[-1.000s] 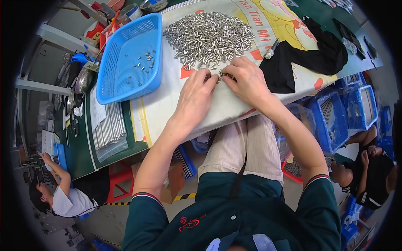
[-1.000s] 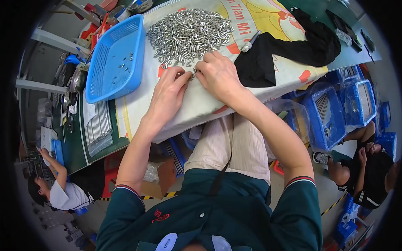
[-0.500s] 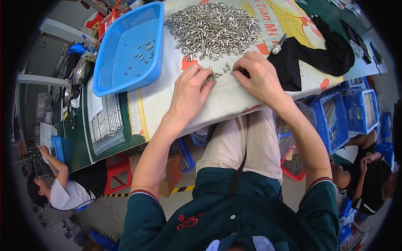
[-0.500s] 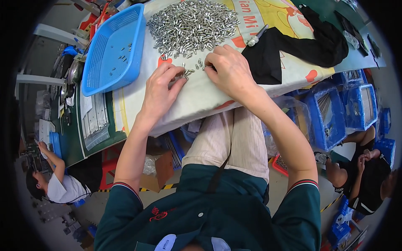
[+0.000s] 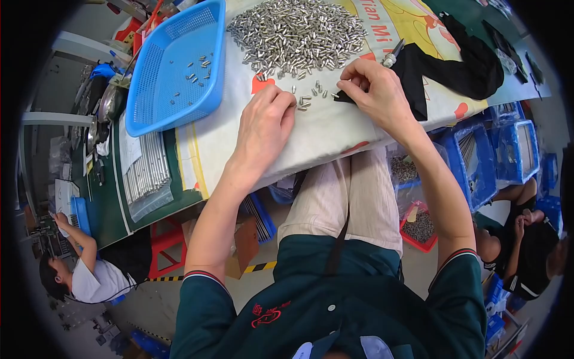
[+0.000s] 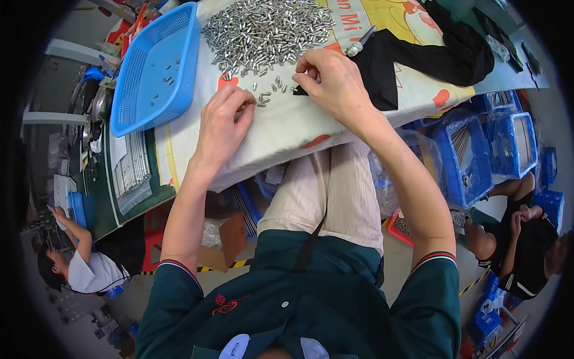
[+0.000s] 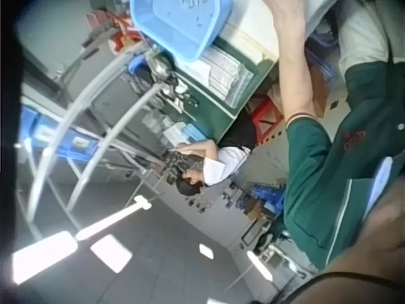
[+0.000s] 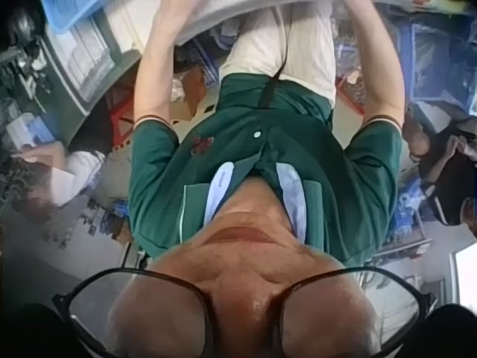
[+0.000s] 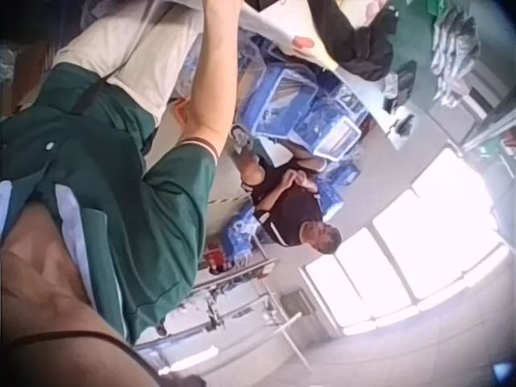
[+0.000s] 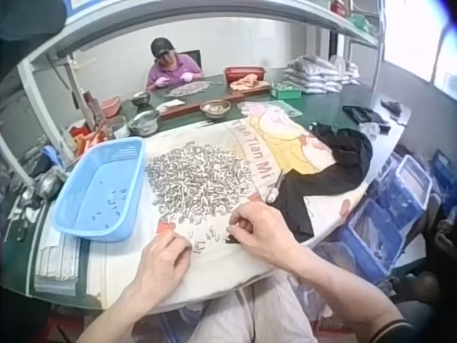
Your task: Manually attaching small metal clips to a strip of black fabric at a manufacturing workbench.
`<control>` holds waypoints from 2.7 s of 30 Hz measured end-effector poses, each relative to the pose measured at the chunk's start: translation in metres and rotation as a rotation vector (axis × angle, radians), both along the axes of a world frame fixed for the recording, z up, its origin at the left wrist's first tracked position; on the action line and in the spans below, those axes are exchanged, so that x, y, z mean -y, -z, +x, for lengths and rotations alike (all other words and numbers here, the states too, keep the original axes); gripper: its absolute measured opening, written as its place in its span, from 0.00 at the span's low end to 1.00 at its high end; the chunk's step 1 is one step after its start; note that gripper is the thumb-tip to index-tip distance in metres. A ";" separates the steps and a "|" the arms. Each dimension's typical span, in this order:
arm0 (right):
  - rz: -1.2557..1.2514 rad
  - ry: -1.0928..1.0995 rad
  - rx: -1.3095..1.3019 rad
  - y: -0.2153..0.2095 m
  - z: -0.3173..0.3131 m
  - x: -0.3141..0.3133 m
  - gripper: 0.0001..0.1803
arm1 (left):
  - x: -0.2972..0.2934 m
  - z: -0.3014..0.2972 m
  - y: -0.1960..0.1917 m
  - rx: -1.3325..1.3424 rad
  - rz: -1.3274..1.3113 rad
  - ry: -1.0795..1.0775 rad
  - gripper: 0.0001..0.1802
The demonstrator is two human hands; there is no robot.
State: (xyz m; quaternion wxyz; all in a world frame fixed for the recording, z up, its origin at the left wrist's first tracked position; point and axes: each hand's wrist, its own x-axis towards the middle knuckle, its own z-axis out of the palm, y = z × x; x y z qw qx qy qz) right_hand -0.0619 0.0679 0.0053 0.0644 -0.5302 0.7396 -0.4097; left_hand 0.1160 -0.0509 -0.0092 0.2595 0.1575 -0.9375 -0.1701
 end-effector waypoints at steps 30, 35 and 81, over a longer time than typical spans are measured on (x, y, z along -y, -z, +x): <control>-0.002 -0.370 -0.513 0.005 0.002 0.011 0.03 | 0.010 0.012 -0.006 0.043 0.076 0.093 0.06; 0.042 -0.437 -0.514 0.000 0.004 0.013 0.03 | 0.008 0.013 -0.008 0.047 0.007 0.067 0.06; 0.284 -0.225 -0.534 -0.009 0.042 0.016 0.05 | 0.015 -0.008 -0.017 0.041 0.133 -0.160 0.04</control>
